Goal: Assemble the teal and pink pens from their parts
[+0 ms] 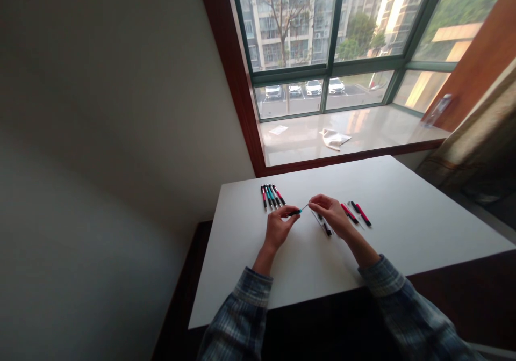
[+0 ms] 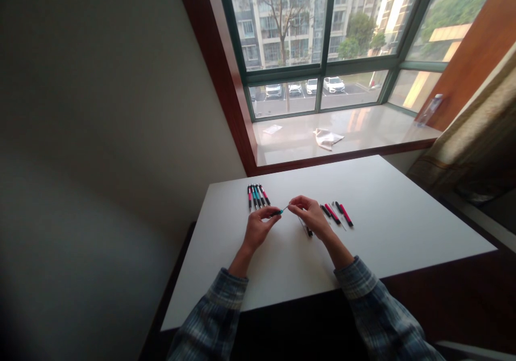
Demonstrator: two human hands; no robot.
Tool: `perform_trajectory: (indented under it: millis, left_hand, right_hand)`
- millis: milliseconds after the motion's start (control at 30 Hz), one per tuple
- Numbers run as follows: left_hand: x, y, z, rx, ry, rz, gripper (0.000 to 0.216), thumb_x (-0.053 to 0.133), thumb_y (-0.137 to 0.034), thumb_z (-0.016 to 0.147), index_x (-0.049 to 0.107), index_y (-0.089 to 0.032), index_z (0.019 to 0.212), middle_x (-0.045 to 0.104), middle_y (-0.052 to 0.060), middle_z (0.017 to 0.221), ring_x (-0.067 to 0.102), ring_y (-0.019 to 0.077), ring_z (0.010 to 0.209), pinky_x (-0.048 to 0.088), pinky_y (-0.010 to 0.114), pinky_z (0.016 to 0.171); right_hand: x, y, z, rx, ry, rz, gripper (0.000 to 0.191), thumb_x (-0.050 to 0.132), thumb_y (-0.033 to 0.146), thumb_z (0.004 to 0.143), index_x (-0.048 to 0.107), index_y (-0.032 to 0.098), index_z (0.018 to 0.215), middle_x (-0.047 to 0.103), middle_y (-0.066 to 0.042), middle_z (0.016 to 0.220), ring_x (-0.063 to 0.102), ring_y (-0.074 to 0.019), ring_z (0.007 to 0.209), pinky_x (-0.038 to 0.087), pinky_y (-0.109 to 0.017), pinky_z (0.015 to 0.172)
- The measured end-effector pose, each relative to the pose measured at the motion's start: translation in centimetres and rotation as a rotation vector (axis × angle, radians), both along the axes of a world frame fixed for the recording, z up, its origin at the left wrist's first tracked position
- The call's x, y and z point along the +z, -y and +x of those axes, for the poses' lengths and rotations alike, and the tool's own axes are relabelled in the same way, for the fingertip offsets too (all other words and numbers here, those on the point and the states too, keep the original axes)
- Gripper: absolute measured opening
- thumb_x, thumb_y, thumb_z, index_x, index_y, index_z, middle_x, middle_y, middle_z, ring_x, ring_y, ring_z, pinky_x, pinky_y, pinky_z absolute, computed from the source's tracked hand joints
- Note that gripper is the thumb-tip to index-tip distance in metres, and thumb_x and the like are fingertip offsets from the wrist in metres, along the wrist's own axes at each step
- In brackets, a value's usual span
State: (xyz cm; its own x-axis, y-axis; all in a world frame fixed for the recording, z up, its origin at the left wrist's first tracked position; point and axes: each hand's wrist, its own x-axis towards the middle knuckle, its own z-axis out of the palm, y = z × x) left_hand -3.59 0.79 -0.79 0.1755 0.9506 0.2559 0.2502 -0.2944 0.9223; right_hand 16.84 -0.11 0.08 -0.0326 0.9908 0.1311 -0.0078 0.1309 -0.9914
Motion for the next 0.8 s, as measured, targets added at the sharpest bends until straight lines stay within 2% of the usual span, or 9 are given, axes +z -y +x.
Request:
perform_trajectory:
  millis: [167, 267, 533, 700, 800]
  left_hand:
    - [0.1, 0.1, 0.0, -0.036, 0.008, -0.001, 0.018, 0.079, -0.033, 0.083, 0.080, -0.023, 0.097, 0.080, 0.004, 0.097, 0.073, 0.0209, 0.090, 0.056, 0.033, 0.084]
    - [0.3, 0.3, 0.0, -0.049, -0.001, 0.016, 0.023, 0.081, -0.038, 0.082, 0.080, -0.023, 0.098, 0.080, 0.004, 0.096, 0.074, 0.0209, 0.089, 0.056, 0.032, 0.083]
    - [0.7, 0.5, 0.1, -0.032, -0.060, 0.074, 0.026, 0.079, -0.042, 0.083, 0.078, -0.023, 0.101, 0.080, 0.005, 0.095, 0.074, 0.0208, 0.088, 0.056, 0.033, 0.081]
    - [0.7, 0.6, 0.1, -0.046, -0.040, 0.049, 0.028, 0.080, -0.040, 0.082, 0.078, -0.024, 0.105, 0.081, 0.006, 0.098, 0.076, 0.0225, 0.091, 0.057, 0.035, 0.085]
    - [0.7, 0.6, 0.1, -0.055, -0.017, 0.023, 0.030, 0.081, -0.038, 0.082, 0.077, -0.024, 0.108, 0.081, 0.006, 0.098, 0.076, 0.0232, 0.092, 0.058, 0.036, 0.087]
  right_hand:
    - [0.0, -0.1, -0.5, 0.094, 0.212, 0.053, 0.034, 0.079, 0.047, 0.079, 0.072, 0.022, 0.101, 0.074, -0.007, 0.107, 0.065, -0.0220, 0.094, 0.050, -0.031, 0.074]
    - [0.0, -0.1, -0.9, 0.093, 0.306, 0.112, 0.029, 0.079, 0.044, 0.079, 0.074, 0.024, 0.100, 0.074, -0.006, 0.107, 0.066, -0.0227, 0.096, 0.050, -0.032, 0.074]
    - [0.4, 0.0, -1.2, 0.054, 0.356, 0.209, 0.016, 0.076, 0.039, 0.083, 0.077, 0.026, 0.093, 0.071, -0.005, 0.111, 0.066, -0.0230, 0.104, 0.049, -0.033, 0.078]
    - [0.6, 0.2, -1.7, 0.031, 0.388, 0.237, 0.014, 0.077, 0.037, 0.082, 0.078, 0.027, 0.092, 0.071, -0.006, 0.111, 0.065, -0.0240, 0.105, 0.047, -0.032, 0.075]
    - [0.8, 0.3, -2.0, -0.017, 0.322, 0.240, 0.015, 0.076, 0.037, 0.082, 0.076, 0.025, 0.091, 0.072, -0.006, 0.110, 0.065, -0.0240, 0.103, 0.047, -0.032, 0.076]
